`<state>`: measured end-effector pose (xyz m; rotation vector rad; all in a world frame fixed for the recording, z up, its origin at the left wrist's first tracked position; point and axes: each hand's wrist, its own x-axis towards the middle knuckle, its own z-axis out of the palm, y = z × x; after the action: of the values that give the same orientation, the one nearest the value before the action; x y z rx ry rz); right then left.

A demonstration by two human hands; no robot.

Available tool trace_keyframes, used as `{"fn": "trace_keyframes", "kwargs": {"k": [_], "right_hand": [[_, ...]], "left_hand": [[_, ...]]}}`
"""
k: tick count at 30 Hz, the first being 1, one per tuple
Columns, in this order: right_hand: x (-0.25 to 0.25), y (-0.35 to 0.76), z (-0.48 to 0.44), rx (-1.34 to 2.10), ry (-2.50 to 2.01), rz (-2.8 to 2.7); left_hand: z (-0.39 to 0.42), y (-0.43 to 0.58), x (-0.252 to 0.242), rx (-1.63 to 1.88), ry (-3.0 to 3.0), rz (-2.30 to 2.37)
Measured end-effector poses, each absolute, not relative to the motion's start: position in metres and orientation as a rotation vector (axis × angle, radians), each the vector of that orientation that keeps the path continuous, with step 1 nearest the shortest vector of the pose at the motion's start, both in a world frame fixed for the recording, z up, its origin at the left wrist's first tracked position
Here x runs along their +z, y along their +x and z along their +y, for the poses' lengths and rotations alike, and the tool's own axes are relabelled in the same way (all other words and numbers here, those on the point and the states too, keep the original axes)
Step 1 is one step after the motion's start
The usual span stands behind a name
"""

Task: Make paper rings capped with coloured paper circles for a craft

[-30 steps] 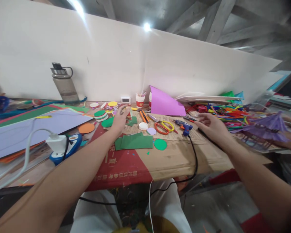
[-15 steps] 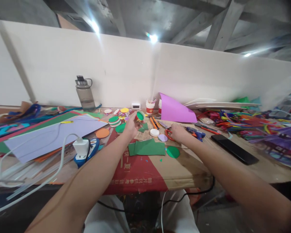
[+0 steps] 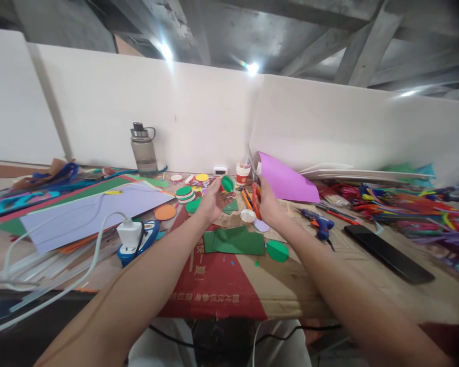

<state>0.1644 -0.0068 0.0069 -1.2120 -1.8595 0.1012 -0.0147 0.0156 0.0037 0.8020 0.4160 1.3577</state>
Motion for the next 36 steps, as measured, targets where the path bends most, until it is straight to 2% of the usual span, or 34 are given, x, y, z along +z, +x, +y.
{"fn": "trace_keyframes", "kwargs": {"k": [6, 13, 36], "right_hand": [[-0.004, 0.162, -0.019, 0.145, -1.369, -1.971], [0.006, 0.168, -0.033, 0.070, -1.496, -2.084], [0.010, 0.165, -0.037, -0.020, -1.623, -2.132]], "left_hand": [[0.019, -0.014, 0.002, 1.483, 0.882, 0.419], [0.018, -0.011, 0.003, 1.686, 1.043, 0.506], [0.013, -0.005, 0.004, 1.666, 1.031, 0.520]]}}
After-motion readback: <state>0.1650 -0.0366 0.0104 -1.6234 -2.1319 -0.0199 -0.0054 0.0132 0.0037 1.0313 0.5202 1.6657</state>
